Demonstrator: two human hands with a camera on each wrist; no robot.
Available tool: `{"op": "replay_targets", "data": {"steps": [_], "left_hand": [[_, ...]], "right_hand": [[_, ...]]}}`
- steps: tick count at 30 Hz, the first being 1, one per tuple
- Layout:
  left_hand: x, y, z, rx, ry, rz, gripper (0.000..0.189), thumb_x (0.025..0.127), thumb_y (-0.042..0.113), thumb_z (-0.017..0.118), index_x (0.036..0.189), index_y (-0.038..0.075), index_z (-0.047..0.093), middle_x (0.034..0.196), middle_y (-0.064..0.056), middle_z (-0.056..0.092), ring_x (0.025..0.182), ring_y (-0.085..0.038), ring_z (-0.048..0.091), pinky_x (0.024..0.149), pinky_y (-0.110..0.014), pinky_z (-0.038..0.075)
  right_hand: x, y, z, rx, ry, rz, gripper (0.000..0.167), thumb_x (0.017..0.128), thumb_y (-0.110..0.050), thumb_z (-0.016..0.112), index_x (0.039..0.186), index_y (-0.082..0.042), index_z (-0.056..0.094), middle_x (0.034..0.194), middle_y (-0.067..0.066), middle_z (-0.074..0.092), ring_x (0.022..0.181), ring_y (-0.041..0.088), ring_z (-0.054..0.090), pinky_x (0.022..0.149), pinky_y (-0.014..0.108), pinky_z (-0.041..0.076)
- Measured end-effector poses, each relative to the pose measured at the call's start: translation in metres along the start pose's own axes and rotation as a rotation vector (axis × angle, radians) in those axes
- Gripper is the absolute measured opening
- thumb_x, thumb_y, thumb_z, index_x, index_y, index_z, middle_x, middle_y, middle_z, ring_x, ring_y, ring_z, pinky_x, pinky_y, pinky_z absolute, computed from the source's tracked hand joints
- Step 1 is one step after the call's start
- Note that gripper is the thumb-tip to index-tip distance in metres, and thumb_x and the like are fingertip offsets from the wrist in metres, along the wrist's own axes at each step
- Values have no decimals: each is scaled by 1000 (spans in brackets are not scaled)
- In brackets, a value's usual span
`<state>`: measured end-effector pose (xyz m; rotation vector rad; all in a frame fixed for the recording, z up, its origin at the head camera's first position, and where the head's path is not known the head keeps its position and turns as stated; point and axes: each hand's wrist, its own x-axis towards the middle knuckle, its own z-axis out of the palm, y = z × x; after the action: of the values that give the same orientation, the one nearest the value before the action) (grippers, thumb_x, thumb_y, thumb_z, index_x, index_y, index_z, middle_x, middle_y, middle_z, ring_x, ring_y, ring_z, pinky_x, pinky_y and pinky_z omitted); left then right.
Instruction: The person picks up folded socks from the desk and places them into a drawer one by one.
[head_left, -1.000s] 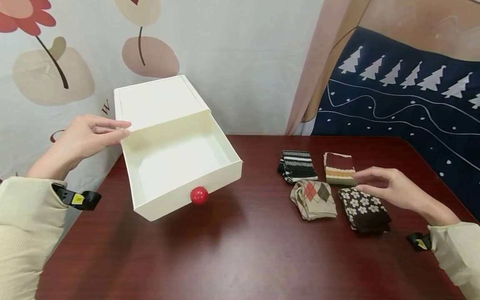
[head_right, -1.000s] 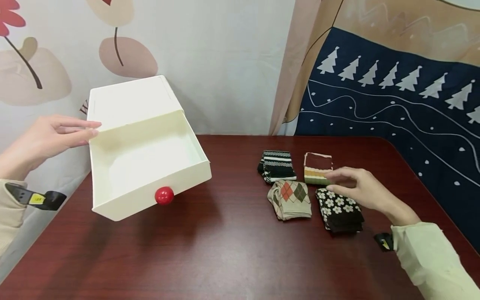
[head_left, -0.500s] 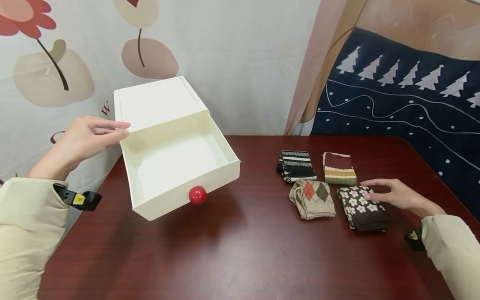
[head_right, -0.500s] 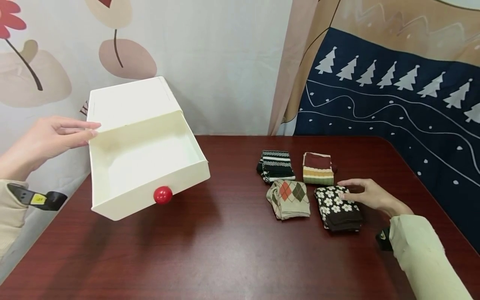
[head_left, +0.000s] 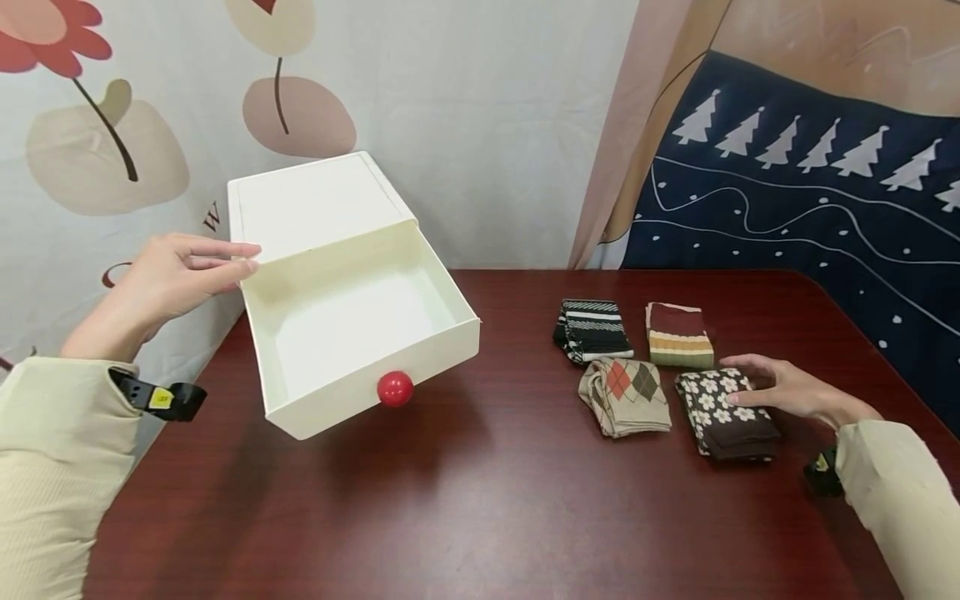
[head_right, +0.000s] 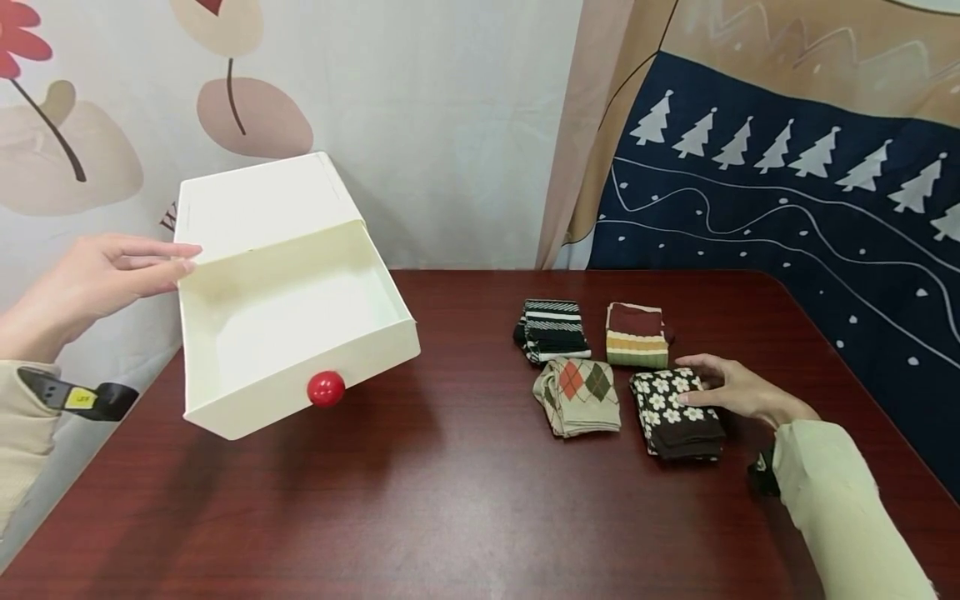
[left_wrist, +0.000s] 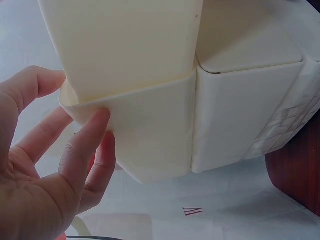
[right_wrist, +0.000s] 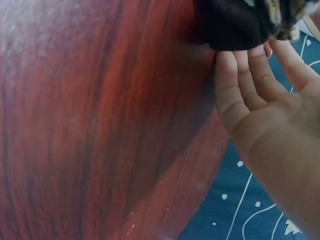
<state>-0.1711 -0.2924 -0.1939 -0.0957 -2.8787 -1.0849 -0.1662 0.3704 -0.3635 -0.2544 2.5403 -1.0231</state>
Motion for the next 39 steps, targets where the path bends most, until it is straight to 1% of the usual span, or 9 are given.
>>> {"op": "replay_targets", "data": {"steps": [5,9,11,14,19,22,29,34,39], "left_hand": [[0,0,0,-5,-3,-2,16,84,32,59,94,45,61,79,27,57,69,4,58,63,-10,37],[-1,0,0,15,7,0,24,84,34,59,107,31,63,79,26,57,69,4,58,63,-10,37],[0,0,0,19,5,4,33,84,34,59,114,21,62,81,25,57,69,4,59,64,-11,37],[0,0,1,24,9,3,37,84,34,60,116,18,61,82,25,57,69,4,59,63,-11,38],[-1,0,1,25,15,8,30,84,34,59,112,24,62,86,21,57,69,4,59,63,-10,38],[-1,0,1,18,17,15,26,84,33,59,109,27,63,86,22,56,69,4,59,63,-10,38],[-2,0,0,17,22,31,28,84,31,59,111,24,63,88,23,54,70,4,58,63,-11,38],[-2,1,0,26,25,35,31,84,31,60,113,20,63,89,20,56,69,3,59,63,-11,38],[-3,2,1,35,31,36,35,84,31,59,115,14,61,91,17,57,69,3,58,63,-12,38]], "right_hand": [[-1,0,0,-31,-21,46,70,83,-27,62,130,13,29,123,35,34,107,44,38,81,52,38],[-3,-3,1,-53,-15,81,79,82,-31,63,128,19,23,126,41,23,112,51,28,84,58,33],[-4,-4,2,-61,3,77,77,82,-31,63,127,18,27,123,38,30,109,48,34,83,56,35],[-7,-5,5,-56,41,39,61,82,-30,63,122,9,40,110,25,46,96,31,46,77,45,41],[-16,-5,10,-39,109,-64,33,83,-23,63,107,-4,49,94,8,51,78,10,48,65,27,41],[-23,-7,13,-18,141,-94,30,84,-21,62,106,-7,48,94,8,51,76,9,50,64,26,42],[-38,-14,14,-38,174,-83,32,86,-23,59,111,-9,43,116,8,36,88,8,41,68,30,40],[-41,-24,11,-24,252,-145,29,85,-16,60,109,-10,45,107,0,42,86,4,44,63,21,39],[-39,-57,-6,-58,370,-215,30,82,-10,64,106,-13,46,100,-4,46,82,3,43,57,20,36]]}}
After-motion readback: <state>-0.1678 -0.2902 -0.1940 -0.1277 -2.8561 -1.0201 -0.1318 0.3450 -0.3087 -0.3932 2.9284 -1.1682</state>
